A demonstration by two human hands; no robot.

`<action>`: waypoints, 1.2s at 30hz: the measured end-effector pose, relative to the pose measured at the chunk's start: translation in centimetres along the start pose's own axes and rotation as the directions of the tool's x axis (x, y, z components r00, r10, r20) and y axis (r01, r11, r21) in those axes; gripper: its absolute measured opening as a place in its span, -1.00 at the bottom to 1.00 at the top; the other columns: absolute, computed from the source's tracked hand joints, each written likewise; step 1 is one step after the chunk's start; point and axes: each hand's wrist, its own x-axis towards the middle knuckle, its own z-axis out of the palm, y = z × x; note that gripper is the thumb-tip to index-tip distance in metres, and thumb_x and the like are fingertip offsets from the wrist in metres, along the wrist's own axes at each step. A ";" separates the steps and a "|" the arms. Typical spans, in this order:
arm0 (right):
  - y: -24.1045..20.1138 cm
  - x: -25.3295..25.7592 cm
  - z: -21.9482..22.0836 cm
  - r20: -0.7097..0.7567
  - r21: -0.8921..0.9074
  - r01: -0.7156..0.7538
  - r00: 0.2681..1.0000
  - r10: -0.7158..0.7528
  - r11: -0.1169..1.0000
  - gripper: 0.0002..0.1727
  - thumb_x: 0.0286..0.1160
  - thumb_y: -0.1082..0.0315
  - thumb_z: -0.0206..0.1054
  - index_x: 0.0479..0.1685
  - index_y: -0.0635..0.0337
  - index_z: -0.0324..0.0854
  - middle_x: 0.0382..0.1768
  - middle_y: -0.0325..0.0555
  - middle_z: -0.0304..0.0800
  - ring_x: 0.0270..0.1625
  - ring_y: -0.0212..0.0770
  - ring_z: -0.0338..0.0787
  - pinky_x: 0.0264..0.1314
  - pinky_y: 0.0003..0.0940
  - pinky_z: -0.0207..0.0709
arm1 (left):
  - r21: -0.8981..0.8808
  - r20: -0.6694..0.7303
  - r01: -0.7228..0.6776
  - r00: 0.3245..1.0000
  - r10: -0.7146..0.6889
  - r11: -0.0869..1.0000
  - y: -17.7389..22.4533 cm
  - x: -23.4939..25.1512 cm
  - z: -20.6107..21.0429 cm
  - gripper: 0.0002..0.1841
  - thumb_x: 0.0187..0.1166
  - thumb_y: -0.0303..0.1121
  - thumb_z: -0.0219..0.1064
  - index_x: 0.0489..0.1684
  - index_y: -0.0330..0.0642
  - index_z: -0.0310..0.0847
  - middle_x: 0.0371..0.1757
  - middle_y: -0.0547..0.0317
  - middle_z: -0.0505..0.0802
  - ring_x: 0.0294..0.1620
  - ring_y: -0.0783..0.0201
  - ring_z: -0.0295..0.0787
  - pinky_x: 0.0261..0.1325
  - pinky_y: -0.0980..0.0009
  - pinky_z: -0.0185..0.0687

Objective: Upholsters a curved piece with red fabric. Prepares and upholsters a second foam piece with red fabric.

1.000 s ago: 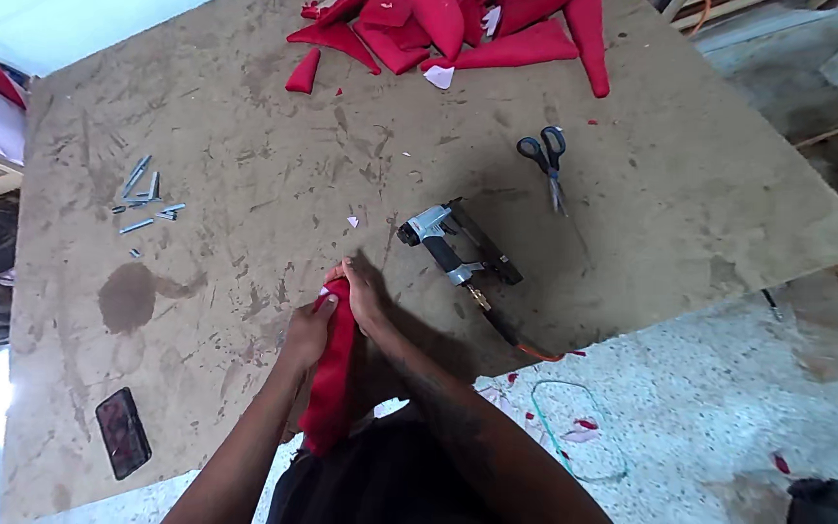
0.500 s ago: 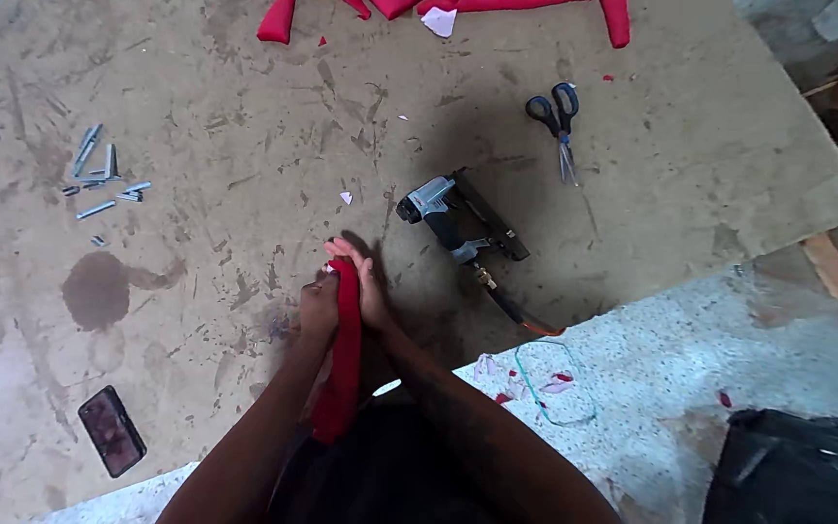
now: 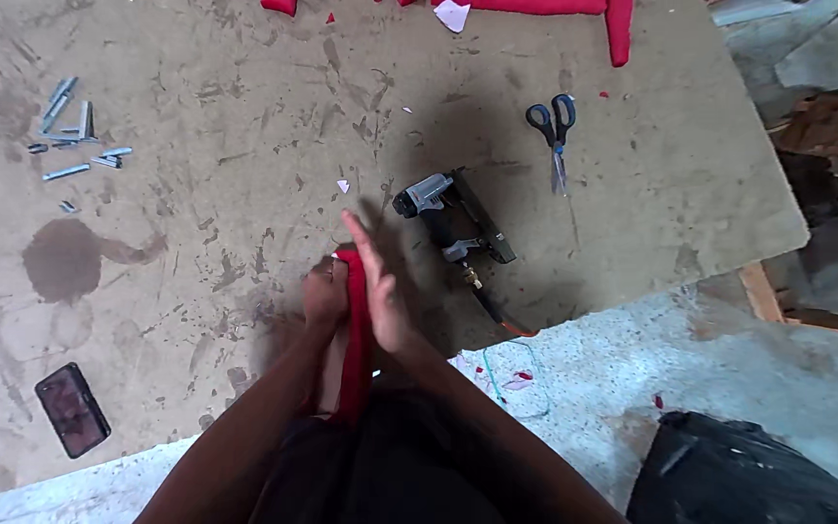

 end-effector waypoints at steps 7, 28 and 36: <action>5.7 1.2 -13.7 -0.251 -0.754 -0.372 0.925 0.287 0.541 -0.08 0.26 -0.22 0.60 0.62 0.07 0.46 0.52 0.14 0.50 0.49 0.12 0.60 0.42 0.17 0.60 | 0.297 -0.071 -0.057 0.994 0.081 0.953 0.6 -0.6 2.0 -0.30 0.77 0.15 -0.17 -0.71 -0.12 0.59 -0.45 -0.06 0.84 -0.25 -0.16 0.87 -0.28 -0.28 0.64; -1.1 11.8 -9.8 0.506 -0.858 0.212 0.503 0.701 0.468 -0.78 0.42 0.05 0.38 -0.40 -0.05 0.63 -0.57 -0.23 0.60 -0.51 -0.20 0.65 -0.48 -0.10 0.51 | 0.366 -0.195 -0.031 0.975 0.110 0.930 0.8 -0.7 3.3 -0.39 0.76 0.05 -0.08 -0.71 -0.09 0.58 -0.47 0.03 0.85 -0.30 -0.05 0.90 -0.38 -0.16 0.68; -2.9 12.5 -7.5 0.525 -0.838 0.391 0.388 0.758 0.380 -0.85 0.40 0.14 0.40 -0.19 -0.05 0.67 -0.47 -0.23 0.67 -0.42 -0.20 0.71 -0.41 -0.10 0.58 | 0.371 -0.152 0.006 0.987 0.054 0.929 1.4 -0.8 2.9 -0.43 0.75 0.04 -0.06 -0.58 -0.10 0.68 -0.36 0.01 0.89 -0.20 -0.08 0.91 -0.28 -0.19 0.71</action>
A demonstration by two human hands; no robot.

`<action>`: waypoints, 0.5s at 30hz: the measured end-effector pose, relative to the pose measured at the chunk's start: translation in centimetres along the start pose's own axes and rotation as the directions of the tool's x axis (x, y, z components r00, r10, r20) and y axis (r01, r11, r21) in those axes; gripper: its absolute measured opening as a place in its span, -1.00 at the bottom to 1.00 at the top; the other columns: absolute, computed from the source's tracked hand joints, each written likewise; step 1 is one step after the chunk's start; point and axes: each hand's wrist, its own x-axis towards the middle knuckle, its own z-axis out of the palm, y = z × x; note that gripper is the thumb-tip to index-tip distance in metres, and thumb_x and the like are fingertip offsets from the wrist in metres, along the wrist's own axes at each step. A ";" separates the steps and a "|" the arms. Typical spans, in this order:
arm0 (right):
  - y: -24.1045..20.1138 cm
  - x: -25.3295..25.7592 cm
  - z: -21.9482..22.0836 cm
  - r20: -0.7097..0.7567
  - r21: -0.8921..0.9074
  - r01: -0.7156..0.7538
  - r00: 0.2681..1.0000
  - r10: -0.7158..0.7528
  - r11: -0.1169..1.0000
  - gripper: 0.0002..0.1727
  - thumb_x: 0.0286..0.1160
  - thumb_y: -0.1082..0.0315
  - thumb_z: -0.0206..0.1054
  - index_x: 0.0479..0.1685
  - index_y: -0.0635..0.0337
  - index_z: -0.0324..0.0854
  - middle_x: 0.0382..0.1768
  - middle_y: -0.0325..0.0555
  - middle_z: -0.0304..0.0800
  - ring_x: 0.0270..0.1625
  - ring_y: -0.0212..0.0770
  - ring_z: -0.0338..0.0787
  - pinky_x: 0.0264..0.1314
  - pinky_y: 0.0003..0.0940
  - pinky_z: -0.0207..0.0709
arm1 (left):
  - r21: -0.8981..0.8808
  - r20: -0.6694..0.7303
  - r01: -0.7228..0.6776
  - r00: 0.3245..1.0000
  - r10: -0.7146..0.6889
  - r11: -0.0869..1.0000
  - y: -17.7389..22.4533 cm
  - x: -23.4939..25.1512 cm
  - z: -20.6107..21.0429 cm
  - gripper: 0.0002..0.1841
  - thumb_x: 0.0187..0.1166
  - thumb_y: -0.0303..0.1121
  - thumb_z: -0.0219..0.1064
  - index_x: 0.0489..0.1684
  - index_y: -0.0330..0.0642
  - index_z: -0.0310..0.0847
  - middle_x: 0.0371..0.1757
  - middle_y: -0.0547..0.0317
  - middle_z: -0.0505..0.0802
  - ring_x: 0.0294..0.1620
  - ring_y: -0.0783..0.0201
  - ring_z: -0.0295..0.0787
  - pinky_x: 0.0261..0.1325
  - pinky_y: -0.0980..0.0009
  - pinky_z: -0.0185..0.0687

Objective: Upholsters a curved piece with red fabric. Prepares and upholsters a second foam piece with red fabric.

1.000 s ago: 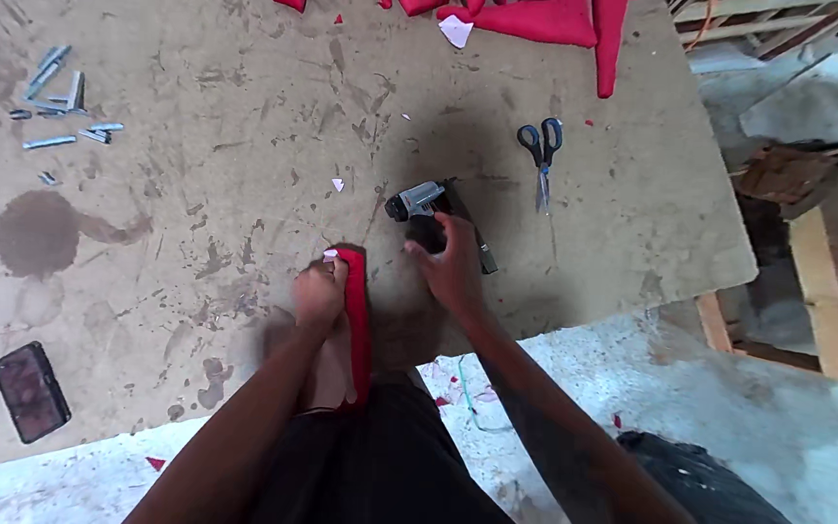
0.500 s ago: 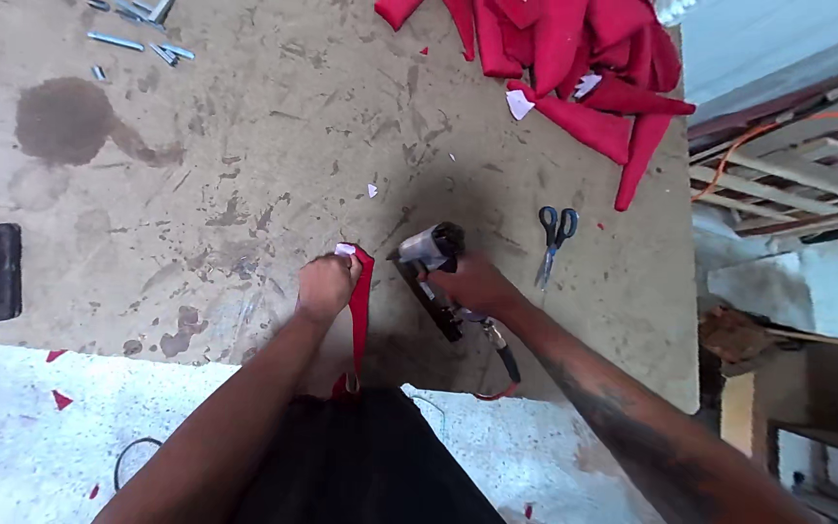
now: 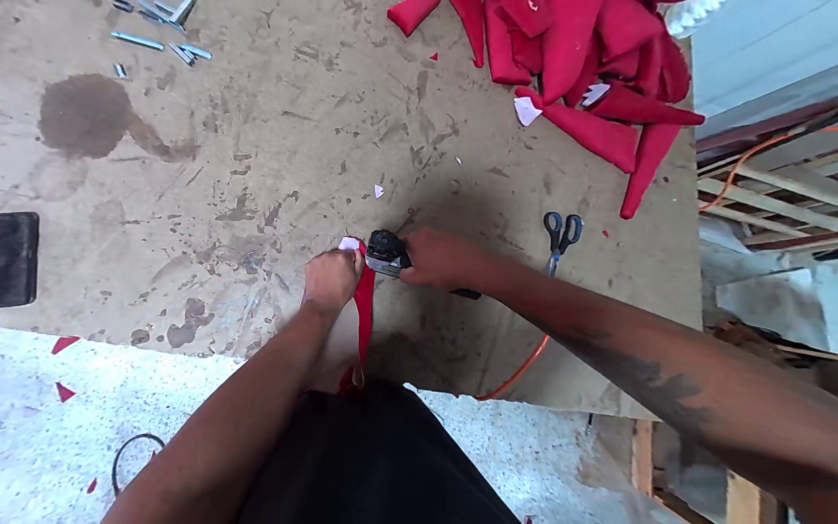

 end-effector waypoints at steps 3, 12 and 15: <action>-0.4 -0.5 -0.1 0.027 -0.001 0.022 0.999 -0.022 1.000 -0.85 0.39 0.13 0.40 -0.21 -0.05 0.67 -0.47 -0.25 0.67 -0.44 -0.22 0.70 -0.42 -0.12 0.57 | 0.009 -0.002 0.004 1.000 -0.004 1.000 0.1 0.0 -0.3 -0.43 0.74 0.02 -0.07 -0.57 -0.13 0.68 -0.36 -0.03 0.89 -0.20 -0.11 0.91 -0.28 -0.19 0.71; 1.3 -3.5 1.7 -0.206 0.191 -0.062 0.973 0.102 0.980 -0.70 0.41 0.16 0.47 0.06 0.04 0.70 -0.15 -0.07 0.79 -0.14 -0.07 0.81 -0.09 0.08 0.71 | -0.351 0.024 0.047 0.999 -0.041 0.935 -1.8 0.8 -1.0 -0.37 0.77 0.12 -0.04 -0.72 -0.07 0.54 -0.56 0.05 0.76 -0.37 -0.02 0.80 -0.34 -0.16 0.62; 3.8 -3.2 5.1 -0.378 0.267 -0.180 0.884 0.275 0.947 -0.43 0.48 0.23 0.43 0.49 0.21 0.52 0.38 0.19 0.57 0.15 0.16 0.79 0.14 0.21 0.73 | -0.858 0.117 0.118 0.993 -0.034 0.500 -4.2 2.0 -1.9 -0.46 0.80 -0.06 0.14 -0.67 -0.17 0.64 -0.63 0.13 0.72 -0.56 0.23 0.66 -0.41 0.13 0.61</action>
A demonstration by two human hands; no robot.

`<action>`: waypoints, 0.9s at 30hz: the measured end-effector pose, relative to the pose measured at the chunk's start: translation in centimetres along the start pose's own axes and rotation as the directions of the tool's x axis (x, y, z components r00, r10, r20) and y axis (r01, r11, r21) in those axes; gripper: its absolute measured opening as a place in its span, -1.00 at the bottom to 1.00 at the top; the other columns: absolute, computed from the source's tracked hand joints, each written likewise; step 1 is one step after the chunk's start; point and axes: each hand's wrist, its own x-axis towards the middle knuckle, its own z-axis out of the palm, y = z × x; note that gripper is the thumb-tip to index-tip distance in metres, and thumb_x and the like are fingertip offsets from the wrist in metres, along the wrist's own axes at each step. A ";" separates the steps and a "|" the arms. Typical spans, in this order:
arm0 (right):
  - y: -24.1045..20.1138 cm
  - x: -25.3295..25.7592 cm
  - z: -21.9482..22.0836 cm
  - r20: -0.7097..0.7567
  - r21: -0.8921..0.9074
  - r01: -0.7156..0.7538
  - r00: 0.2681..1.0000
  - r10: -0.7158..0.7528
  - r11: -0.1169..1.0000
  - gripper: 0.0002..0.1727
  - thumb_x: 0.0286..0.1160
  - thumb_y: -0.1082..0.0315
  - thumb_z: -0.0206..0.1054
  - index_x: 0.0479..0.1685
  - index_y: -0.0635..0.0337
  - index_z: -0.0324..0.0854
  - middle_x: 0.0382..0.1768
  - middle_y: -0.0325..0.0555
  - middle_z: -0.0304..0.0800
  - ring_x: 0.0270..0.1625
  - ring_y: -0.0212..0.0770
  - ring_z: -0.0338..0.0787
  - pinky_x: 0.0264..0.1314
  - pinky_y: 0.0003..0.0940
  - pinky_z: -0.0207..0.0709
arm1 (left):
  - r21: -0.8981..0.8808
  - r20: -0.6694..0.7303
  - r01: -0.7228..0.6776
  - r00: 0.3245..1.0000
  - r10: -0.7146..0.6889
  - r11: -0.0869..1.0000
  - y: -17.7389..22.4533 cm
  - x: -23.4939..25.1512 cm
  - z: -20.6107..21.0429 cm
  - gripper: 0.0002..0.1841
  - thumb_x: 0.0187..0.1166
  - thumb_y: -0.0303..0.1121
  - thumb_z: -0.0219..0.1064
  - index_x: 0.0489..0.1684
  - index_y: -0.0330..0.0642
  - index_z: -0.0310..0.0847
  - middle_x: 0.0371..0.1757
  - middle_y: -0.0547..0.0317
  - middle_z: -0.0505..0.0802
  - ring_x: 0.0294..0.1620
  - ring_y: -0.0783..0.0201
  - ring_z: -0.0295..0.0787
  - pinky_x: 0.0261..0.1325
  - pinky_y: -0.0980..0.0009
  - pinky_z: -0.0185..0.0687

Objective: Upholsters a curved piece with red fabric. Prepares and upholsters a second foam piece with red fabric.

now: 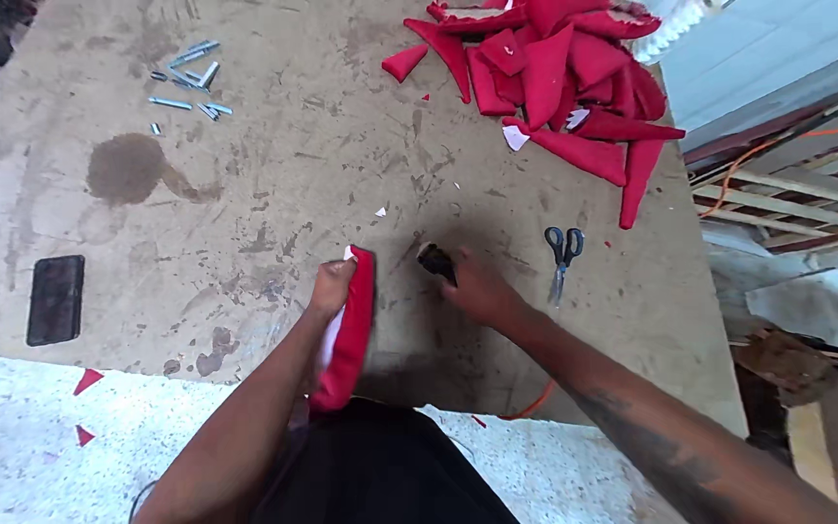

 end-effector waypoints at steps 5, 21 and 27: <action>-1.7 -0.1 5.7 -0.273 0.214 0.012 0.961 0.048 0.977 -0.49 0.56 0.11 0.40 0.44 0.14 0.65 0.56 0.14 0.51 0.52 0.17 0.59 0.49 0.21 0.55 | -0.275 -0.004 0.097 0.995 -0.102 0.957 1.2 1.6 -3.2 -0.55 0.82 -0.06 0.15 -0.20 -0.25 0.83 -0.29 0.10 0.89 -0.24 0.31 0.81 -0.02 0.22 0.76; -14.2 4.6 11.2 -0.340 0.940 0.315 0.855 0.393 0.128 -0.60 0.79 0.22 0.01 0.31 0.15 0.69 0.21 -0.08 0.82 0.28 -0.22 0.76 0.35 -0.14 0.67 | 0.535 0.116 0.009 0.990 -0.085 0.845 11.3 -0.6 -1.3 -0.43 0.74 0.19 0.05 -0.28 -0.04 0.85 -0.26 0.01 0.90 -0.09 -0.01 0.88 0.09 -0.22 0.75; -2.4 0.4 9.7 -0.572 0.362 -0.135 0.749 0.334 0.922 -0.31 0.27 -0.11 0.59 0.40 0.05 0.68 0.39 0.16 0.66 0.45 0.24 0.63 0.42 0.30 0.54 | 0.363 0.290 -0.094 0.957 -0.017 0.927 5.2 -2.1 -1.4 -0.52 0.75 0.10 0.13 -0.31 -0.13 0.70 -0.39 0.22 0.86 -0.32 0.27 0.87 -0.05 0.14 0.84</action>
